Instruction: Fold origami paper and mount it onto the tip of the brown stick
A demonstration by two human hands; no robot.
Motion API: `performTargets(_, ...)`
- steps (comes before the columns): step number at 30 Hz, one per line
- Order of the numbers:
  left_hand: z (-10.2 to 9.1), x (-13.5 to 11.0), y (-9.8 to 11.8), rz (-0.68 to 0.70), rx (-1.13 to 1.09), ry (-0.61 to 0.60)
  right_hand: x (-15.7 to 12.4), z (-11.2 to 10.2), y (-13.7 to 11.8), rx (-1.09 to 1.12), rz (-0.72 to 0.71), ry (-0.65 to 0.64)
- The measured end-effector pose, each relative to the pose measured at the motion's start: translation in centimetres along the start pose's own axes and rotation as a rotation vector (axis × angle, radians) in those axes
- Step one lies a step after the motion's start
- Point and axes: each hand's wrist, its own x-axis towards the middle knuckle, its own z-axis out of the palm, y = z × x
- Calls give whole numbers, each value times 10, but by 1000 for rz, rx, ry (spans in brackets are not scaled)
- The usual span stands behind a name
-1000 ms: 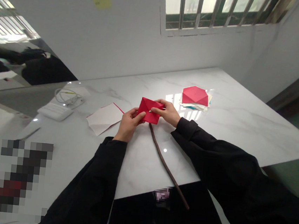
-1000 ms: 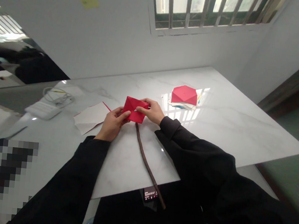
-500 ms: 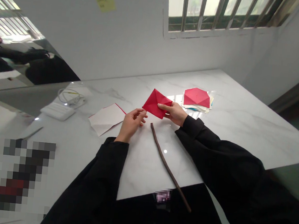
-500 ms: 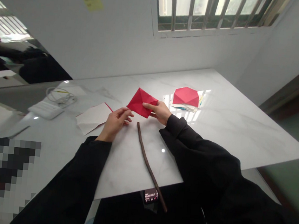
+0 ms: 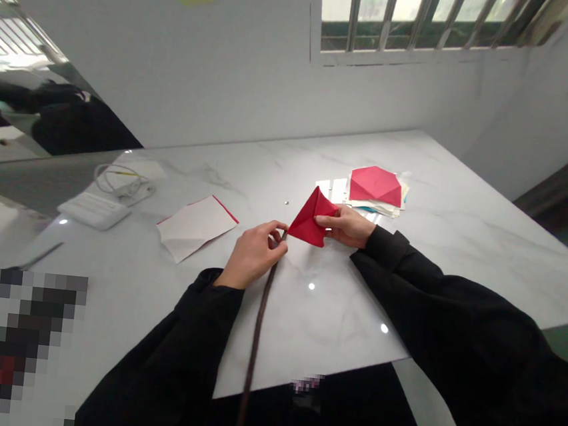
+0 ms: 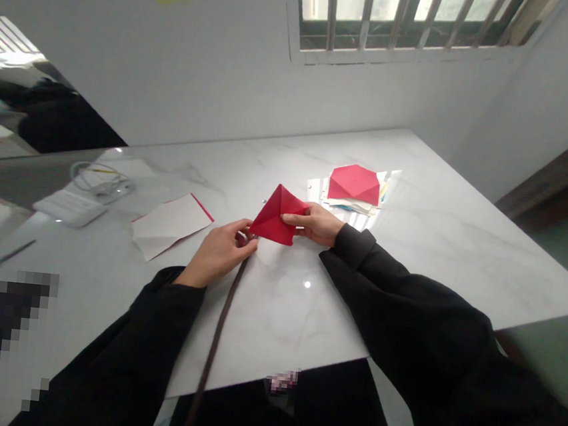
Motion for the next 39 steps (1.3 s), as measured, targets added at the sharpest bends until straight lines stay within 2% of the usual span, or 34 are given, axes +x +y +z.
performTargets(6, 4, -2, 5, -46, -649, -122, -1, 4, 5, -55, 20, -144)
performTargets(12, 3, -11, 22, -80, -997, -178, 4, -2, 11, -196, -156, -140)
performTargets(16, 3, -15, 31, -76, -1061, -201, 2, 3, 4, -250, -251, -108)
performTargets(22, 0, -16, 32, -62, -1091, -230, -7, 18, -9, -284, -289, -71)
performTargets(28, -1, -16, 34, -58, -1170, -259, -8, 18, -5, -267, -289, -67)
performTargets(39, 4, -14, 25, -58, -1195, -202, -10, 24, -6, -269, -220, -49)
